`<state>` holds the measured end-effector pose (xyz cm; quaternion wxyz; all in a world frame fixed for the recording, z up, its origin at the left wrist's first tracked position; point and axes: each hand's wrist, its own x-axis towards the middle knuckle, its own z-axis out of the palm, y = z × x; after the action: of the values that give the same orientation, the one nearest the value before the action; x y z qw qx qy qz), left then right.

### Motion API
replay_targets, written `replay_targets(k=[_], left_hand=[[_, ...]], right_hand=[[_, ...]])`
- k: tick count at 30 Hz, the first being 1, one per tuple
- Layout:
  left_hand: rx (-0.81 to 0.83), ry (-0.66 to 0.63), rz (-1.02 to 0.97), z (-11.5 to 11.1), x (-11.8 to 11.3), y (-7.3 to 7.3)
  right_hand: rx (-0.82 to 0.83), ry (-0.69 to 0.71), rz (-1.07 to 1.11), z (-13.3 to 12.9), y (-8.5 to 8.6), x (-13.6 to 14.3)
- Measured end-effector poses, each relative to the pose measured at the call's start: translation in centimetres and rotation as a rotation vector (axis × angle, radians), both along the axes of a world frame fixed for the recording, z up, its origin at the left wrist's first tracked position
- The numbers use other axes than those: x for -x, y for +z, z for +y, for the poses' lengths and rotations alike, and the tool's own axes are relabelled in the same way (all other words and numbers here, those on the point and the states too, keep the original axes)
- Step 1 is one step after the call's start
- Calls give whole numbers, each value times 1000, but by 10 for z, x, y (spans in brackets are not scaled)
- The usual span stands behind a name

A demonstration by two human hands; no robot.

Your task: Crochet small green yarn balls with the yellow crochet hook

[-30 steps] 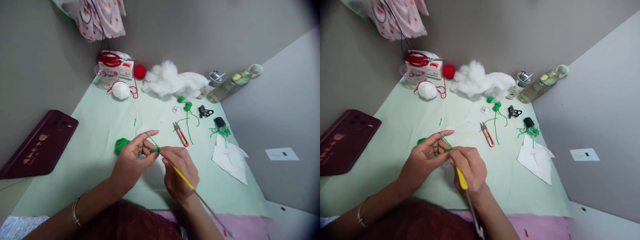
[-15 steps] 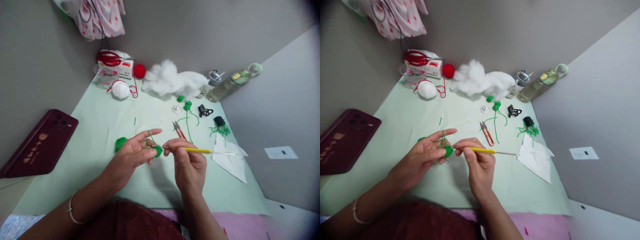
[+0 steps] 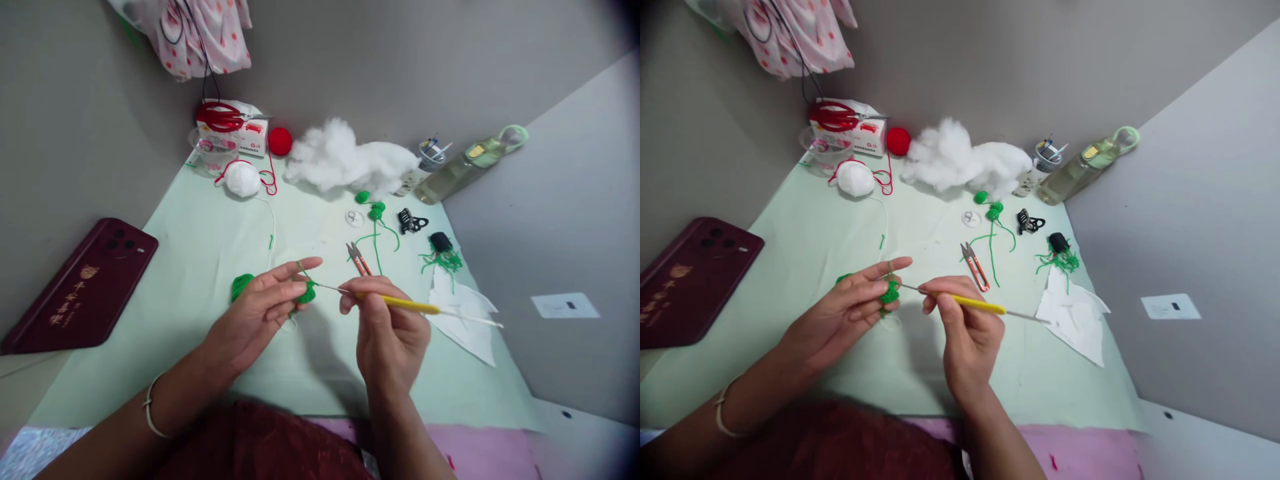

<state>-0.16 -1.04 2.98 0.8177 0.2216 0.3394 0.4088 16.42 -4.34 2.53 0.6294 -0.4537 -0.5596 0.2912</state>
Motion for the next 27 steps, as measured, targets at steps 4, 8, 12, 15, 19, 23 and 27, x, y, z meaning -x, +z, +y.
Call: replay_targets(k=[4, 8, 12, 15, 19, 23, 27], left_hand=[[-150, -29, 122, -4, 0, -6], [-265, -33, 243, -8, 1, -11], [-280, -27, 285, -7, 5, -12], [-270, -8, 286, -7, 6, -12], [-274, 1, 297, -7, 7, -10], [-283, 1, 318, -7, 6, -9], [-306, -6, 352, -8, 6, -8]], right_hand=[[124, 118, 91, 4, -1, 1], [199, 129, 183, 5, -5, 0], [256, 159, 282, 6, -6, -2], [265, 158, 304, 6, -6, -2], [261, 167, 321, 6, -5, -2], [245, 156, 330, 7, -4, -2], [245, 154, 342, 7, -3, -1]])
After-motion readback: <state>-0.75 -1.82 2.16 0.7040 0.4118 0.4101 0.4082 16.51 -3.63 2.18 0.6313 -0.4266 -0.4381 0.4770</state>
